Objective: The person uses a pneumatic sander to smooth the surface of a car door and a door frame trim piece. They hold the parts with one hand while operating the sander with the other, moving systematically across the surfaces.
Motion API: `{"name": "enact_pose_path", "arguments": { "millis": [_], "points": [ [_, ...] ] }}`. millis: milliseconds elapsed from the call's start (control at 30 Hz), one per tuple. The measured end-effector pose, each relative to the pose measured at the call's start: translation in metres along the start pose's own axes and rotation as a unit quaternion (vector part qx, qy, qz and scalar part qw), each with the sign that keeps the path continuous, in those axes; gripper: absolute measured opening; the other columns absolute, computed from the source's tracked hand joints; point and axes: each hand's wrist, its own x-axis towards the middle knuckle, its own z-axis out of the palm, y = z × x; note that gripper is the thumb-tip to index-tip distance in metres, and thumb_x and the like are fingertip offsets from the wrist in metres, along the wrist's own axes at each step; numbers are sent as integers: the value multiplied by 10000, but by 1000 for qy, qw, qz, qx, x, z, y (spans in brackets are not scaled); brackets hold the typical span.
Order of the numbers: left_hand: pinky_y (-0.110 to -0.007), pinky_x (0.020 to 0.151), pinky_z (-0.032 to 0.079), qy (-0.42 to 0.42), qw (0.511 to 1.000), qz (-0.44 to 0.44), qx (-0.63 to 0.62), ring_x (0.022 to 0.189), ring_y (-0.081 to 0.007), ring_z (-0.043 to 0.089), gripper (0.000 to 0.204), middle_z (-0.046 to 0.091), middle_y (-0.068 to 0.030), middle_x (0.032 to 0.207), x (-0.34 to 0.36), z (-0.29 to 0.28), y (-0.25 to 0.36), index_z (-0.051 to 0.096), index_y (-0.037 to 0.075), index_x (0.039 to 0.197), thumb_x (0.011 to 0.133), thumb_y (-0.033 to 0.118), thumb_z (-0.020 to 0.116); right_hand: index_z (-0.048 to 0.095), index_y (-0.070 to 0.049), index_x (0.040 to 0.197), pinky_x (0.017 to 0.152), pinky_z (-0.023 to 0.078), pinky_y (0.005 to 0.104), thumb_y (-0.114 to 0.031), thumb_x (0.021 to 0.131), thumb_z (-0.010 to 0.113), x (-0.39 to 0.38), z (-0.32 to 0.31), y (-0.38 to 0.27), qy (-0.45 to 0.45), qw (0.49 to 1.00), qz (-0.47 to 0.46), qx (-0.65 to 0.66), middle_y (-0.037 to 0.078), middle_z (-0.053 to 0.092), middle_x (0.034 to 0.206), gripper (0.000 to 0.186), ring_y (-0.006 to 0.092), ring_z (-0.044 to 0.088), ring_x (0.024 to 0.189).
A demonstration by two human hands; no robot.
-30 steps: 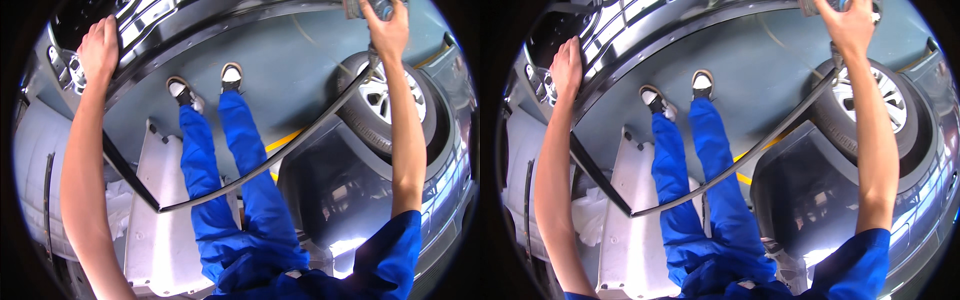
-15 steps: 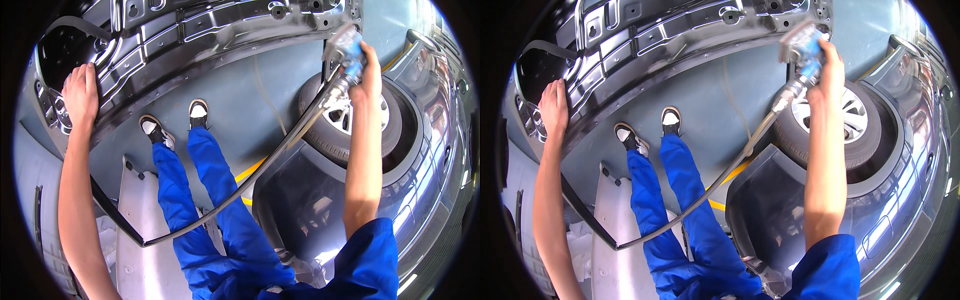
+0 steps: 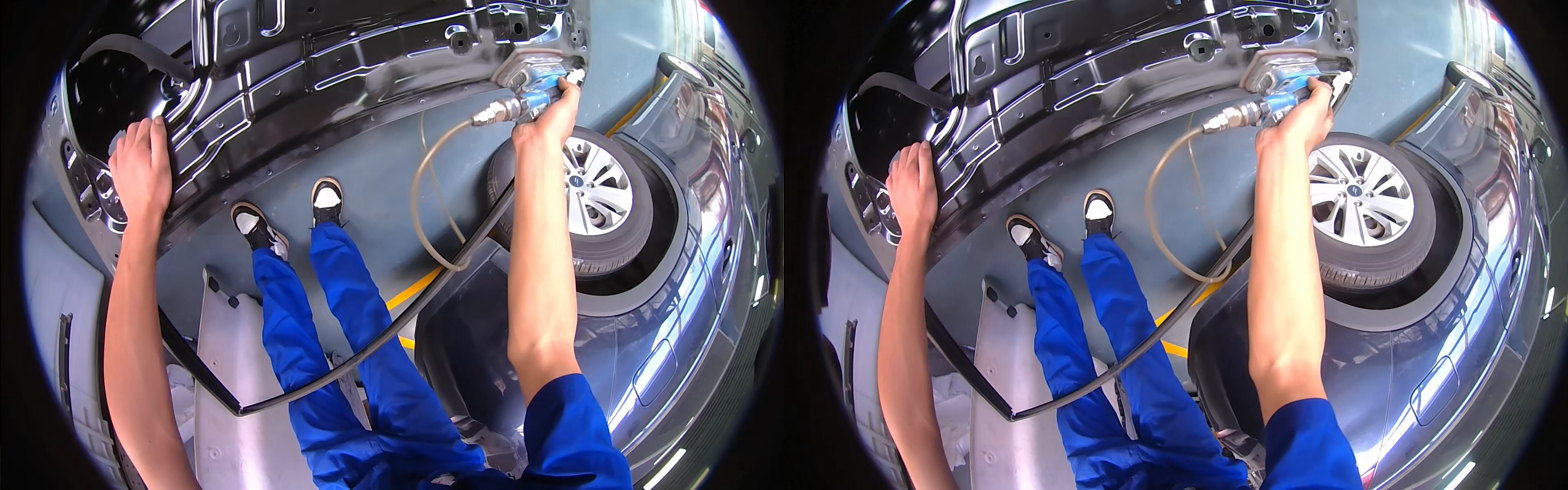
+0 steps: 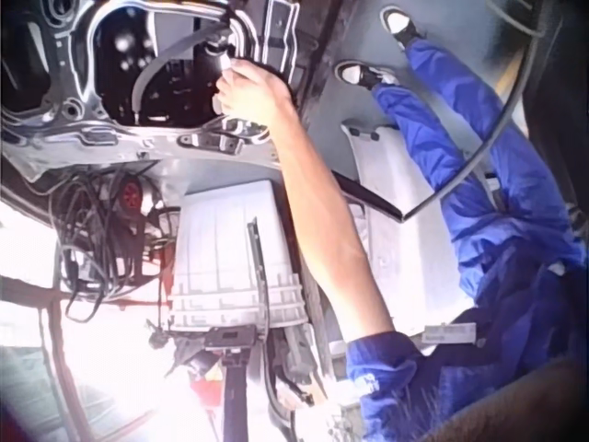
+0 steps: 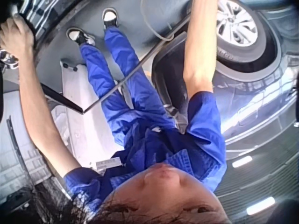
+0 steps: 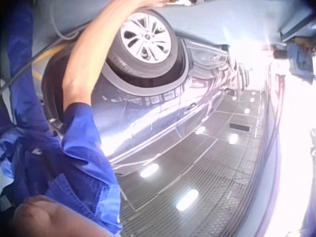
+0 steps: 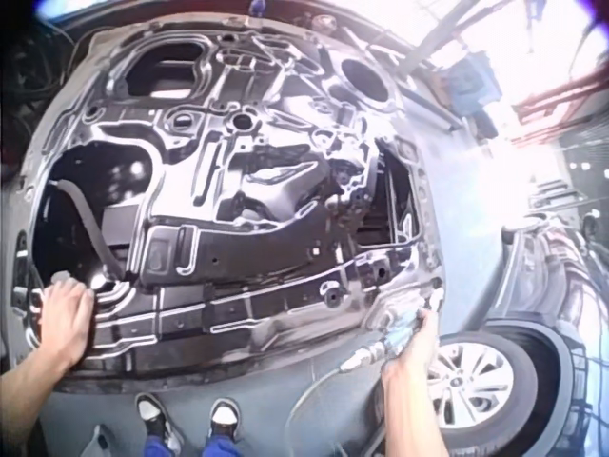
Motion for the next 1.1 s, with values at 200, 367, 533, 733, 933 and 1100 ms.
{"name": "enact_pose_path", "arguments": {
  "millis": [200,367,533,733,933,1100],
  "points": [
    [-420,966,365,3,1000,-1,-9,1031,-305,542,433,603,-99,1035,-1,-2,0,621,37,1048,1029,379,355,414,-19,1195,846,496,395,-269,821,643,-53,8,28,5,998,-41,-43,141,552,1099,505,246,581,1001],
    [-413,967,365,-3,1000,0,-2,1032,-305,543,396,600,-97,1025,-1,-6,7,622,36,1037,1029,340,368,389,-34,1258,760,544,484,-317,824,619,6,8,-2,127,991,-38,3,192,543,1163,567,299,626,937],
    [-409,972,363,-10,1000,-6,6,1036,-302,543,395,604,-94,1043,-2,-6,7,626,36,1058,1030,335,369,426,-16,1208,840,520,426,-298,843,609,-31,8,19,71,997,-26,-28,166,548,1152,496,265,605,987],
    [-414,967,364,4,1000,-3,-3,1032,-310,542,393,606,-100,1032,-3,-4,5,625,43,1034,1033,337,365,427,-36,1210,861,513,434,-320,842,613,-17,8,8,77,996,-23,-33,157,547,1168,501,258,595,1018],
    [-419,969,363,-24,1000,-14,6,1037,-312,541,416,605,-107,1051,1,-8,8,621,41,1053,1036,356,349,403,-53,1279,895,493,429,-333,852,602,-47,8,23,53,998,-21,-34,169,507,1247,548,268,572,1073],
    [-414,977,359,-10,1000,-7,-6,1047,-306,537,416,602,-109,1048,0,-6,4,621,35,1052,1034,356,355,425,-108,1148,702,510,360,-238,889,599,-133,18,50,5,999,29,-27,96,502,1090,338,215,550,944]
  ]
}}
